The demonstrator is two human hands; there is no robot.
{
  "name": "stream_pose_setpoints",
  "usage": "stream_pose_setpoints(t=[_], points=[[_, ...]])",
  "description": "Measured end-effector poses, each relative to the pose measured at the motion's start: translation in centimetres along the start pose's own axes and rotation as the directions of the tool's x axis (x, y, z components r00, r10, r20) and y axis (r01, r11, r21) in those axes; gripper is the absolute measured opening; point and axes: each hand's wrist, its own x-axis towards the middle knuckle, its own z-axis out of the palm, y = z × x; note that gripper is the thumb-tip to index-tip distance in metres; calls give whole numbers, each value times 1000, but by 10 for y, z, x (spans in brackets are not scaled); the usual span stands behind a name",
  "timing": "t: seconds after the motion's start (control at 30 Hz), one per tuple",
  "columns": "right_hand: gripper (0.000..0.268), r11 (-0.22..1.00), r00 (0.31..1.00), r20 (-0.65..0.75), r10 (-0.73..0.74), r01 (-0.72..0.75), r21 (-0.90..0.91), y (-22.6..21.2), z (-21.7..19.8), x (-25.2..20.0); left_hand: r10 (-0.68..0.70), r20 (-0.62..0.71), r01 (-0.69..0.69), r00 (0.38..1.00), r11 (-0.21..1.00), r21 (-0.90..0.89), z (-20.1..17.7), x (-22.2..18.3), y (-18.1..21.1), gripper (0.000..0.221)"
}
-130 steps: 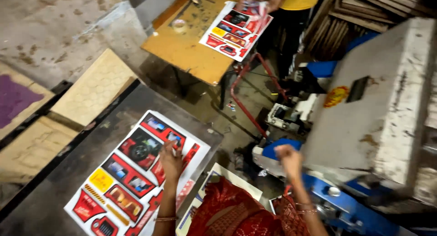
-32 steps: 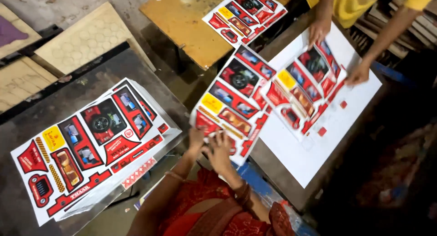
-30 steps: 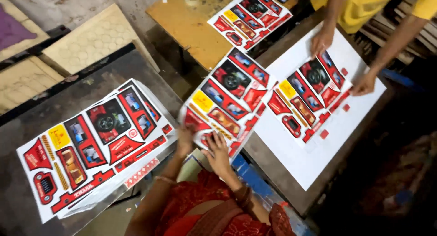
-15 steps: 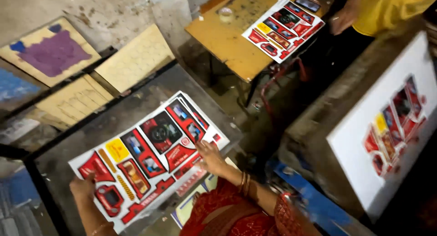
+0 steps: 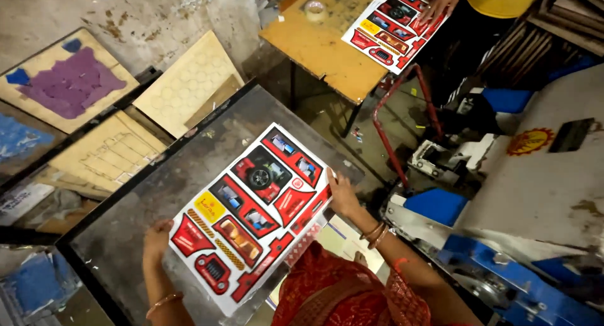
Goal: The recorder is organizing large printed cardboard sheets and feeding them into an industrial printing or cutting machine.
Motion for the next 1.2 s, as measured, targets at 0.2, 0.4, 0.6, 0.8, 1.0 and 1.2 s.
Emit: stream_pose_setpoints(t=[0.2, 0.4, 0.6, 0.8, 1.0, 1.2], points=[[106, 998, 999, -31, -15, 14, -53, 28, 6, 12, -2, -63, 8, 998, 995, 98, 7, -10, 13, 31], [108, 992, 993, -49, -104, 107, 61, 34, -40, -23, 119, -365, 89, 924, 859, 505, 39, -15, 35, 47], [19, 735, 894, -337, 297, 11, 678, 217, -57, -97, 301, -456, -116, 837, 913, 390, 137, -94, 204, 32], [31, 816, 457, -736, 499, 37, 577, 339, -283, -270, 456, -364, -399, 812, 889, 223, 254, -128, 296, 25], [18, 956, 367, -911, 187, -282, 83, 599, -287, -268, 379, -91, -389, 921, 913, -127, 354, -178, 381, 29], [54, 889, 523, -795, 308, -455, 45, 473, -119, -91, 486, 302, -288, 820, 807, -516, 471, -231, 413, 29]])
